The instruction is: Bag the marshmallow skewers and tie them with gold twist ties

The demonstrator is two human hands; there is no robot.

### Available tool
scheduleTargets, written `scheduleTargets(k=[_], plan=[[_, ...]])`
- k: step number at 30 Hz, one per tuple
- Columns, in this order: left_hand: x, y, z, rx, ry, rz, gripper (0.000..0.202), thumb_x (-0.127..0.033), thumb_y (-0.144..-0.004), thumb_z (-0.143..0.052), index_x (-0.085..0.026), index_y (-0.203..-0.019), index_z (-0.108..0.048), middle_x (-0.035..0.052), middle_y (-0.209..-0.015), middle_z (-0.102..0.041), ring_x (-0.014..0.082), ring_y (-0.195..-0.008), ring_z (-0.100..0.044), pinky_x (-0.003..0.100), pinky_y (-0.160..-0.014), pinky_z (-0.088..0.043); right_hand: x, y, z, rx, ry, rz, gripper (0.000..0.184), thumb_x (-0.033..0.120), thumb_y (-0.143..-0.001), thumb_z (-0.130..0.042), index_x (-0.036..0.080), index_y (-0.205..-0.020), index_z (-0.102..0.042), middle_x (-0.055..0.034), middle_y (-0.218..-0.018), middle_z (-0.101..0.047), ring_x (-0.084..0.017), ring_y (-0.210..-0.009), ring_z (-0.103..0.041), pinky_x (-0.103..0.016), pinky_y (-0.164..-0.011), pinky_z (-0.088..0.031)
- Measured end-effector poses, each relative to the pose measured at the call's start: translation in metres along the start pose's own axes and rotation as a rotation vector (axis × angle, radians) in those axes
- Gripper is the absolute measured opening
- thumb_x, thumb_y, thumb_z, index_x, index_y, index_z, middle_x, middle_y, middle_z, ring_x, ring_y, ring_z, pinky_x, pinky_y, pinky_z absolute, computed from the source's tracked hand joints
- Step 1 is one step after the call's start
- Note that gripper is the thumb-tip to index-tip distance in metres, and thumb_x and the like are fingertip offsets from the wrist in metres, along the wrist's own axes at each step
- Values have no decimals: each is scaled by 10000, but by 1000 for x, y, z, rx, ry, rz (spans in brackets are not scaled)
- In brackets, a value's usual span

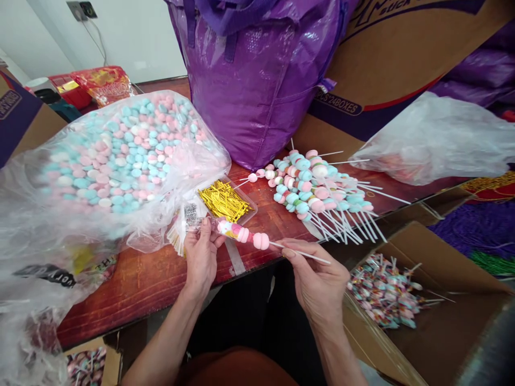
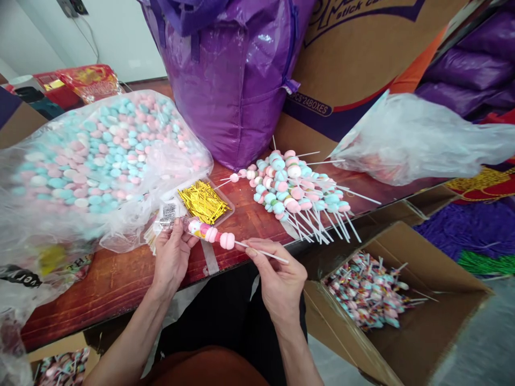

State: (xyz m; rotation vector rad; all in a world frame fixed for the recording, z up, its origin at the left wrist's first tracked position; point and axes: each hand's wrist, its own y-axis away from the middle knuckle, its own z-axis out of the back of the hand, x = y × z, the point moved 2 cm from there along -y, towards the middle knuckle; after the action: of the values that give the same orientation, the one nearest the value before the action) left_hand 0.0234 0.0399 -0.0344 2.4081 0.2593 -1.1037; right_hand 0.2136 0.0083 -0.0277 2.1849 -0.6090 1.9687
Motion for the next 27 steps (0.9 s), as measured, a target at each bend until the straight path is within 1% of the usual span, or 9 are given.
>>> scheduleTargets(k=[5, 8, 10, 13, 16, 18, 20, 24, 27], plan=[[4, 0, 1, 1, 34, -11, 345, -409, -712, -829, -171, -874, -639, 43, -887, -753, 142, -776, -714, 259, -718, -549, 4, -2, -6, -56, -142, -88, 62, 236, -729, -820, 198, -761, -783, -28, -767, -761, -179, -666, -731, -359, -741, -625], [5, 2, 0, 7, 41, -25, 346, -411, -717, -827, -182, -890, -634, 10, -870, -737, 120, -763, -706, 244, -721, -548, 6, -1, -12, -53, -198, -113, 69, 226, -705, -839, 194, -735, -785, -24, -761, -761, -177, -675, -744, -327, -739, -627], [4, 3, -1, 2, 43, -31, 355, -425, -714, -826, -182, -880, -627, -5, -835, -726, 112, -734, -699, 242, -715, -551, 5, 2, -14, -46, -218, -131, 74, 230, -705, -842, 192, -735, -787, -26, -767, -761, -181, -679, -747, -335, -742, -630], [2, 3, 0, -5, 36, -18, 373, -460, -720, -814, -176, -856, -614, 0, -801, -724, 116, -713, -697, 235, -684, -546, 1, 7, -13, -62, -201, -125, 73, 242, -726, -833, 191, -751, -787, -27, -764, -758, -178, -665, -741, -347, -730, -631], [0, 5, -1, 43, 6, 34, 370, -461, -741, -800, -169, -880, -619, 32, -867, -745, 141, -773, -712, 251, -704, -547, -4, 11, -10, -61, -121, -72, 38, 220, -757, -815, 202, -776, -788, -28, -786, -760, -181, -719, -742, -328, -730, -619], [-1, 8, -2, 69, -12, 59, 359, -416, -733, -819, -162, -911, -636, 43, -916, -752, 151, -816, -716, 261, -736, -545, -6, 14, -10, -34, -72, -39, 24, 199, -775, -802, 208, -791, -787, -33, -815, -762, -183, -749, -737, -325, -731, -610], [-1, 12, -5, 76, -15, 64, 354, -390, -723, -831, -154, -913, -648, 46, -913, -754, 156, -822, -717, 264, -748, -543, -9, 16, -10, -3, -48, -23, 28, 187, -784, -793, 212, -796, -785, -40, -835, -763, -191, -781, -730, -334, -741, -603], [0, 18, -10, 91, 10, 70, 349, -423, -744, -809, -153, -893, -644, 63, -886, -764, 162, -796, -724, 270, -740, -546, -11, 21, -12, 109, -32, -35, 44, 182, -797, -779, 224, -805, -788, -47, -856, -767, -207, -854, -720, -357, -794, -591], [-1, 16, -10, 103, 12, 77, 373, -450, -747, -801, -157, -904, -632, 79, -888, -768, 177, -804, -732, 262, -709, -543, -11, 24, -10, 212, -24, -66, 61, 178, -812, -765, 233, -811, -793, -50, -873, -770, -211, -871, -716, -362, -811, -584]])
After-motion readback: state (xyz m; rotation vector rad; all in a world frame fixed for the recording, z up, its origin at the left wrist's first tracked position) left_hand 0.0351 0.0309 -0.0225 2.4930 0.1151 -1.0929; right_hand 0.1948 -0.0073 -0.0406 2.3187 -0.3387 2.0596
